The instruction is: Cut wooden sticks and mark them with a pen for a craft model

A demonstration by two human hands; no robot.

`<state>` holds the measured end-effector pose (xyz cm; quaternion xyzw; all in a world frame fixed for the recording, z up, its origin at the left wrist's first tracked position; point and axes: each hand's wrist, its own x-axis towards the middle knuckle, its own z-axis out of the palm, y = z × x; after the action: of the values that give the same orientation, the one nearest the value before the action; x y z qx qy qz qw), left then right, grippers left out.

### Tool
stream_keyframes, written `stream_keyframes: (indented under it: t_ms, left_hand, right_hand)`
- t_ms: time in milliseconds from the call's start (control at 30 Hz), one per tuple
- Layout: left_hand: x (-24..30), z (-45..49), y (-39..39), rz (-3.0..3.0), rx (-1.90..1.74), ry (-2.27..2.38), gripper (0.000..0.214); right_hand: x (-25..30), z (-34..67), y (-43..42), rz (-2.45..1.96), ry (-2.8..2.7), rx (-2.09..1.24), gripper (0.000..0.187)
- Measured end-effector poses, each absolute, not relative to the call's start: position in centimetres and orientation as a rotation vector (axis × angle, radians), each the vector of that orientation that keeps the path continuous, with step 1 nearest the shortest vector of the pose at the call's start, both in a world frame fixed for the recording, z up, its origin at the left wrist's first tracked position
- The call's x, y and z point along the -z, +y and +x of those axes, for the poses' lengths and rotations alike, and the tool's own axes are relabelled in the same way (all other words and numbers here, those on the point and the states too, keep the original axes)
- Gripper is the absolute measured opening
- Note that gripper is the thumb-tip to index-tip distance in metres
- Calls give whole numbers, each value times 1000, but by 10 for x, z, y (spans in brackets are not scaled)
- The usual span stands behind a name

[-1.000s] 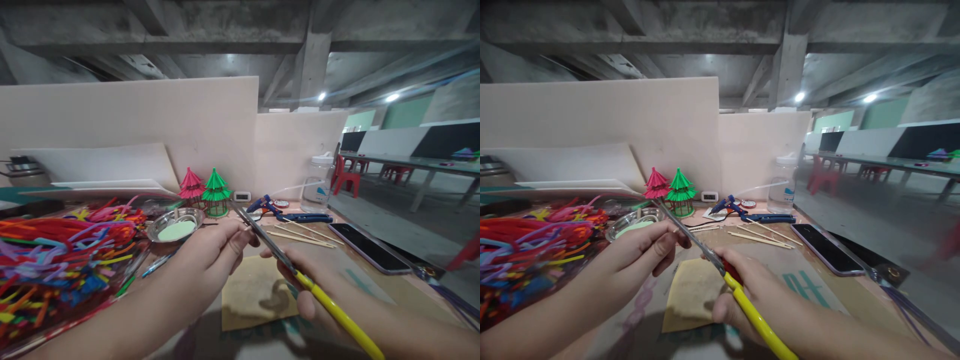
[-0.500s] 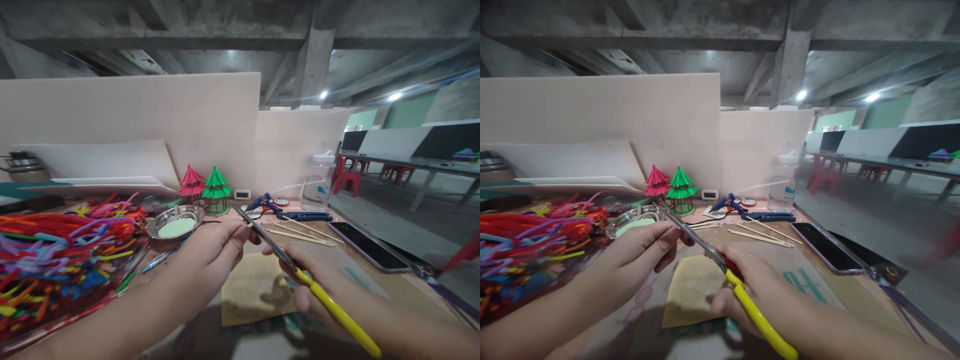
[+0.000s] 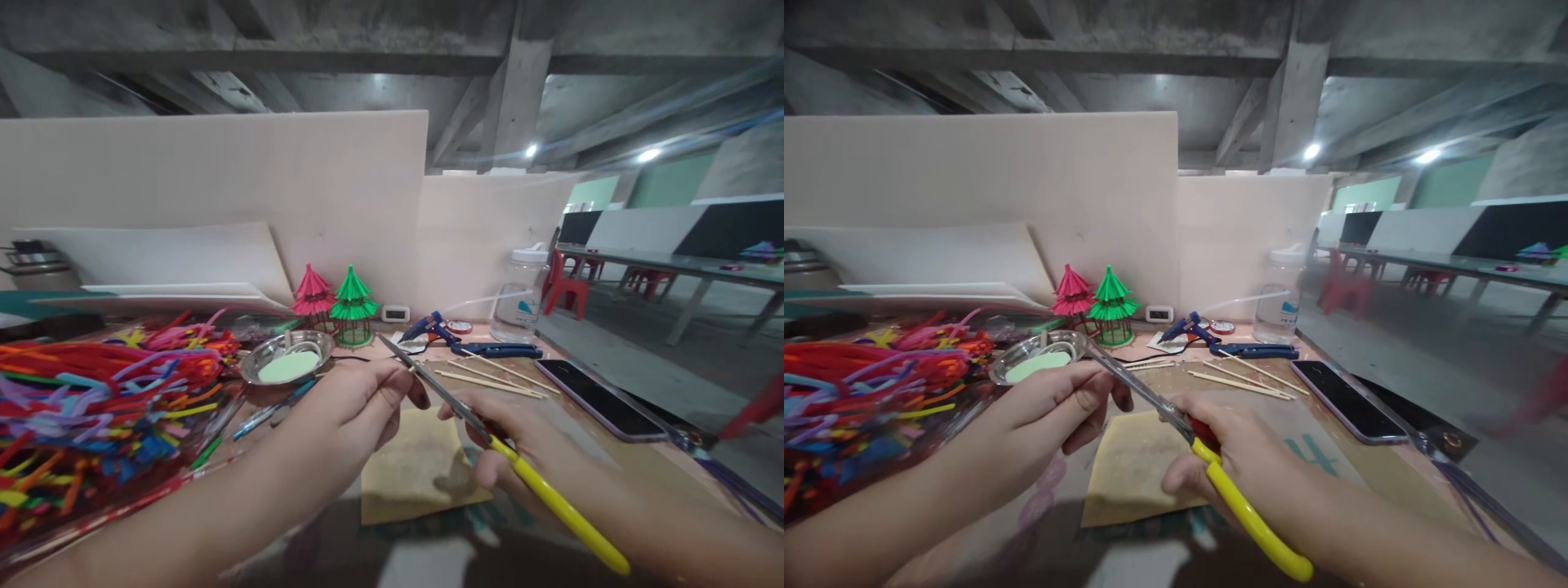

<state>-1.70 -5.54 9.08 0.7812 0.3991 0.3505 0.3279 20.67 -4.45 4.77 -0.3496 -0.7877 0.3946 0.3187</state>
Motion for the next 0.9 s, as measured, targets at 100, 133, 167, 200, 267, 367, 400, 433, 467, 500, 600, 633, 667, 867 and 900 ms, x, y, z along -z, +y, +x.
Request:
stream_keyframes:
  t_ms: [100, 133, 167, 200, 267, 367, 400, 433, 467, 500, 600, 633, 667, 867, 900]
  left_hand:
    - [-89, -17, -55, 1979, -897, 1049, 33]
    - [-88, -17, -54, 1972, -893, 1048, 33]
    - [-88, -17, -53, 1963, -889, 1044, 33]
    - [-87, -17, -52, 1950, -888, 1040, 33]
    - [-87, -17, -51, 1919, -901, 1023, 36]
    - [-86, -19, -48, 1919, -912, 1013, 37]
    - [-87, -20, -48, 1934, -904, 1010, 37]
    - [-87, -21, -47, 1955, -895, 1001, 38]
    - [-87, -21, -47, 1977, -894, 983, 39]
    - [-88, -21, -46, 1992, -897, 958, 40]
    - [-91, -20, -45, 1987, -928, 881, 39]
    - [-92, -19, -45, 1975, -935, 867, 38]
    - [-93, -19, -45, 1962, -940, 859, 37]
    - [-93, -19, -45, 1968, -973, 937, 35]
    - [-93, -20, -44, 1972, -989, 946, 36]
  right_hand:
    - [-48, 207, -42, -989, -2090, -971, 30]
    - [-48, 207, -42, -1017, -2098, -922, 29]
    - [-48, 208, -40, -1048, -2107, -859, 28]
    - [-47, 208, -39, -1076, -2118, -794, 25]
    - [-44, 209, -37, -1099, -2153, -708, 22]
    - [-43, 210, -36, -1079, -2180, -698, 20]
    - [-44, 209, -37, -1063, -2173, -696, 19]
    - [-45, 209, -36, -1041, -2161, -682, 19]
    - [-46, 210, -35, -1010, -2151, -656, 18]
    - [-48, 211, -34, -978, -2151, -624, 20]
    - [-50, 220, -19, -961, -2162, -525, 32]
    - [-50, 225, -12, -995, -2164, -504, 36]
    - [-49, 230, -4, -1042, -2158, -483, 39]
    - [-52, 265, 39, -1400, -2328, -127, 33]
    - [-53, 272, 44, -1435, -2361, -74, 31]
